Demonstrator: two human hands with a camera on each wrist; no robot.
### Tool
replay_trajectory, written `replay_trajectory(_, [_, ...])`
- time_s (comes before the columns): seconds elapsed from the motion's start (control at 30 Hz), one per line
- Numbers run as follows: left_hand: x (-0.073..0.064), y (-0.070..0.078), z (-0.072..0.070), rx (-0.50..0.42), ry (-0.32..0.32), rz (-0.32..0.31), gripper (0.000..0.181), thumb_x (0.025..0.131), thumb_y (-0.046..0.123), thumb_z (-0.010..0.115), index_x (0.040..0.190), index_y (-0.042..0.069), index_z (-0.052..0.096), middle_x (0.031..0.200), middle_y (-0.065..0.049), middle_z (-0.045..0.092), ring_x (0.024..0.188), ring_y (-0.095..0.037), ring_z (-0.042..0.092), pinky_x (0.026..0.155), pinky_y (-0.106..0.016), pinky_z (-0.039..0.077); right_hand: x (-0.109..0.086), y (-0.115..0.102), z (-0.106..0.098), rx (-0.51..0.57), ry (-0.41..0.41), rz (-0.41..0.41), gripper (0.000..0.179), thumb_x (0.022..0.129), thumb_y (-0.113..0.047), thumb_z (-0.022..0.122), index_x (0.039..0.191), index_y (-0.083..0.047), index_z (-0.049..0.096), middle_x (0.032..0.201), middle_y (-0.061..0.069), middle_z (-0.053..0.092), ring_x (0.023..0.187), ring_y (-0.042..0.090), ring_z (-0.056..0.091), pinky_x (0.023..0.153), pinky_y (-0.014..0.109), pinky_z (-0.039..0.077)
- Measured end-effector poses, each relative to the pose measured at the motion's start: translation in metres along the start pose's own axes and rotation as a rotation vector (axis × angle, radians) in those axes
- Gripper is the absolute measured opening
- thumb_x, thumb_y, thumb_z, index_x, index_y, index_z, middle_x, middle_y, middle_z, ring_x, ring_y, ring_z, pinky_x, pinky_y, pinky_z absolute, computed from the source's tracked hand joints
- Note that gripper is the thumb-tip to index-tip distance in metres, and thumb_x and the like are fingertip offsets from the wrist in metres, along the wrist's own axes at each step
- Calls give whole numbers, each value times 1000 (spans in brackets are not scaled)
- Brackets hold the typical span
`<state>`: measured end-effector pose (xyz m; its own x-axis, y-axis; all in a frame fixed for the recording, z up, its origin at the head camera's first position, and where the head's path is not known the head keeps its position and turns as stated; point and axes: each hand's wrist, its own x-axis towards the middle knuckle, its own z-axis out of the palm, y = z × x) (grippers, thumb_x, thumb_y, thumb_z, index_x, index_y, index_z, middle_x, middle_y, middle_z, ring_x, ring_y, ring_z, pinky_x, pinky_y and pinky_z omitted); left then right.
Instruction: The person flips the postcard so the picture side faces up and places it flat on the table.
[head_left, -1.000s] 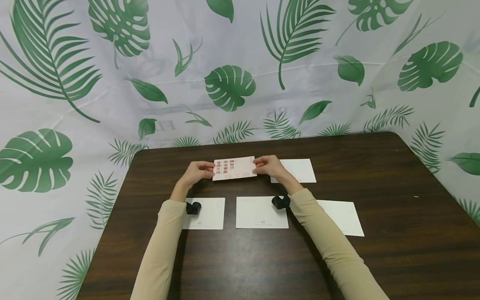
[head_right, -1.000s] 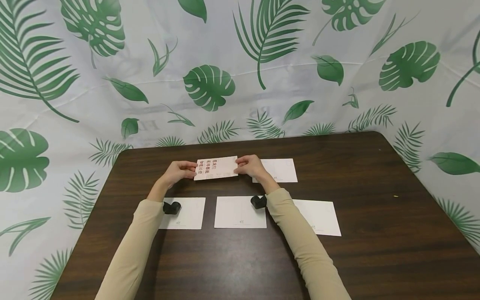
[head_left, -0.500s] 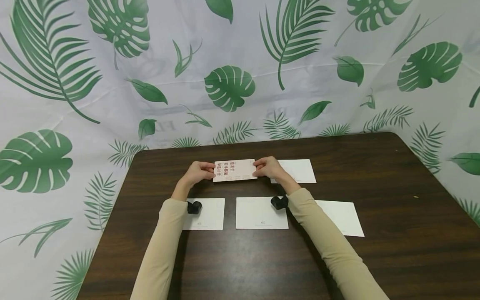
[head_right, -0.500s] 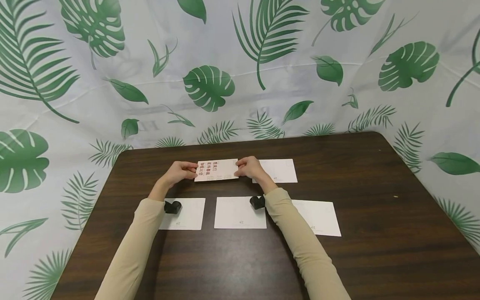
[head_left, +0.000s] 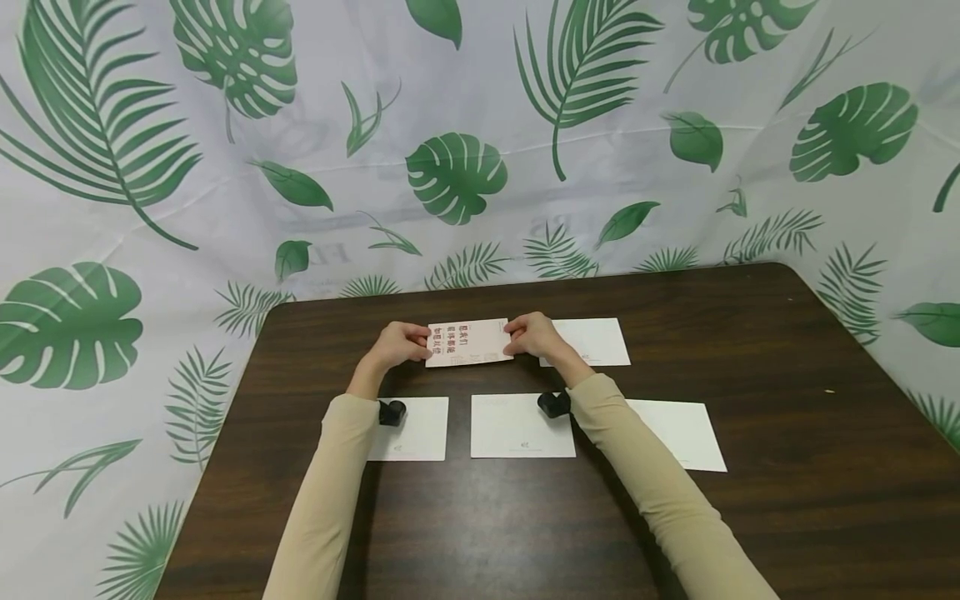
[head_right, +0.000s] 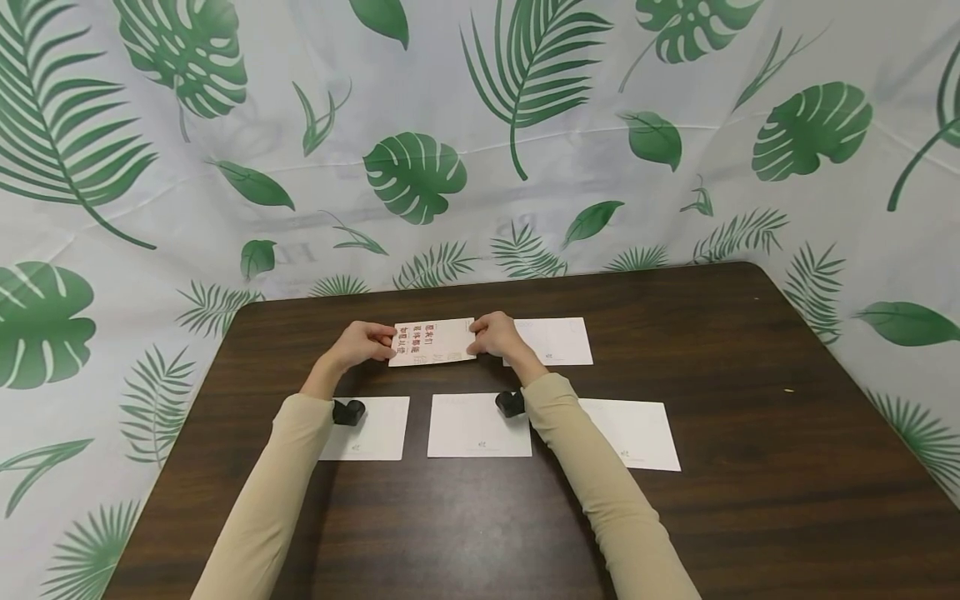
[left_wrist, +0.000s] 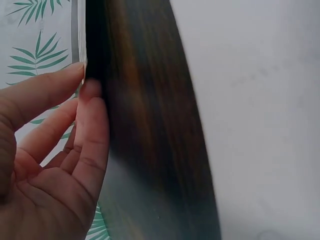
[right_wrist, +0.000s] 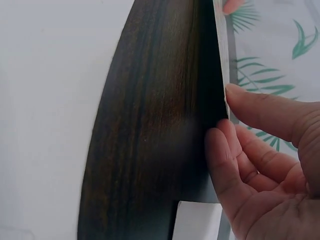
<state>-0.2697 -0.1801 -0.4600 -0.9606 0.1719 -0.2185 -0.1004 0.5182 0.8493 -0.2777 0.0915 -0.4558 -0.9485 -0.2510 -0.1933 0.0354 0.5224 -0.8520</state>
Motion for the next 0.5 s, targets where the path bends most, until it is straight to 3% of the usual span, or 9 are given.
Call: replay_trajectory(0.5, [-4,9,3,115,28,9,45,73,-7,72,117,-7,62,73,-4,57,55,-7,50,54,-19,46,-2,-7,5,-125,59,28,41,68,2,78,107,5,67,78,9,64,65,14,53,61,24,45])
